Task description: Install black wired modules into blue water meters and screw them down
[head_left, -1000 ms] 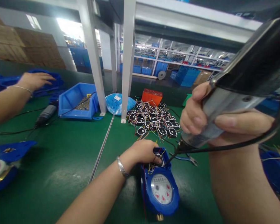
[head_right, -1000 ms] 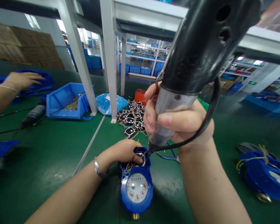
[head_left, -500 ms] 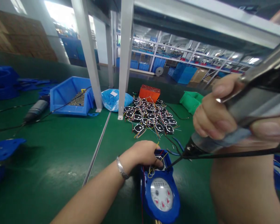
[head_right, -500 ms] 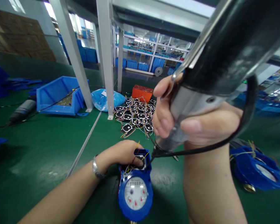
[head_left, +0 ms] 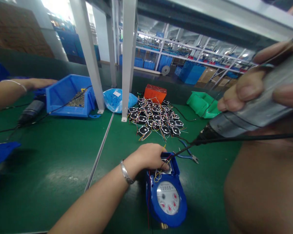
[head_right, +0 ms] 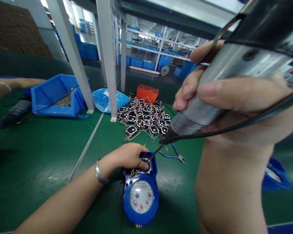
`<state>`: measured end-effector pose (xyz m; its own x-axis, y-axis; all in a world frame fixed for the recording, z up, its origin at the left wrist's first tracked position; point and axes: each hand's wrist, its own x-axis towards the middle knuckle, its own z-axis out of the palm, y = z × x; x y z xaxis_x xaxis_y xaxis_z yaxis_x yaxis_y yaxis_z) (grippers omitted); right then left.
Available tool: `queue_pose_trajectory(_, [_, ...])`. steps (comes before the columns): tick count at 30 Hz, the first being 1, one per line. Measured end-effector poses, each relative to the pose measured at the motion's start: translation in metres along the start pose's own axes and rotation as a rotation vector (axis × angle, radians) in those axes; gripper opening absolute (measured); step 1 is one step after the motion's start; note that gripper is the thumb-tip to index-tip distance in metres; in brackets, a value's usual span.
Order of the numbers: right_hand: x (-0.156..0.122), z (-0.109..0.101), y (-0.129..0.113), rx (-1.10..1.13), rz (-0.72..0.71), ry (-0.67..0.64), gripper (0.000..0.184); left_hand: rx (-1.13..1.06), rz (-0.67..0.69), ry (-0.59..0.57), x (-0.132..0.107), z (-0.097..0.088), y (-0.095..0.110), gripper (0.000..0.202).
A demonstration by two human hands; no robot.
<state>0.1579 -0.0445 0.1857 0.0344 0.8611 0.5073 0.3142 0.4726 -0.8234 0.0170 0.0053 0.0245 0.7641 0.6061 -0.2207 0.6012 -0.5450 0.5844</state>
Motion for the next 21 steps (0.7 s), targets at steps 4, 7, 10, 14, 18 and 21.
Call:
queue_pose_trajectory(4, [0.001, 0.014, 0.001, 0.104, -0.060, 0.009, 0.035, -0.006, -0.003, -0.006, 0.001, 0.001, -0.002, 0.038])
queue_pose_trajectory(7, [0.002, 0.019, 0.008, 0.133, -0.035, -0.012, 0.025, -0.005, 0.000, 0.009, 0.002, 0.004, -0.003, 0.036])
queue_pose_trajectory(10, [0.003, 0.019, 0.015, 0.198, -0.020, -0.021, 0.019, -0.014, 0.004, 0.016, 0.002, 0.004, -0.004, 0.035])
queue_pose_trajectory(14, [0.006, 0.020, 0.019, 0.256, -0.010, -0.030, 0.022, -0.019, -0.009, 0.009, 0.002, 0.003, -0.003, 0.033])
queue_pose_trajectory(18, [0.007, 0.025, 0.019, 0.263, 0.002, -0.053, 0.018, -0.021, 0.002, 0.009, 0.003, 0.003, -0.002, 0.033])
queue_pose_trajectory(21, [0.007, 0.029, 0.019, 0.258, -0.024, -0.086, 0.019, -0.023, 0.005, 0.002, 0.003, 0.003, -0.002, 0.033])
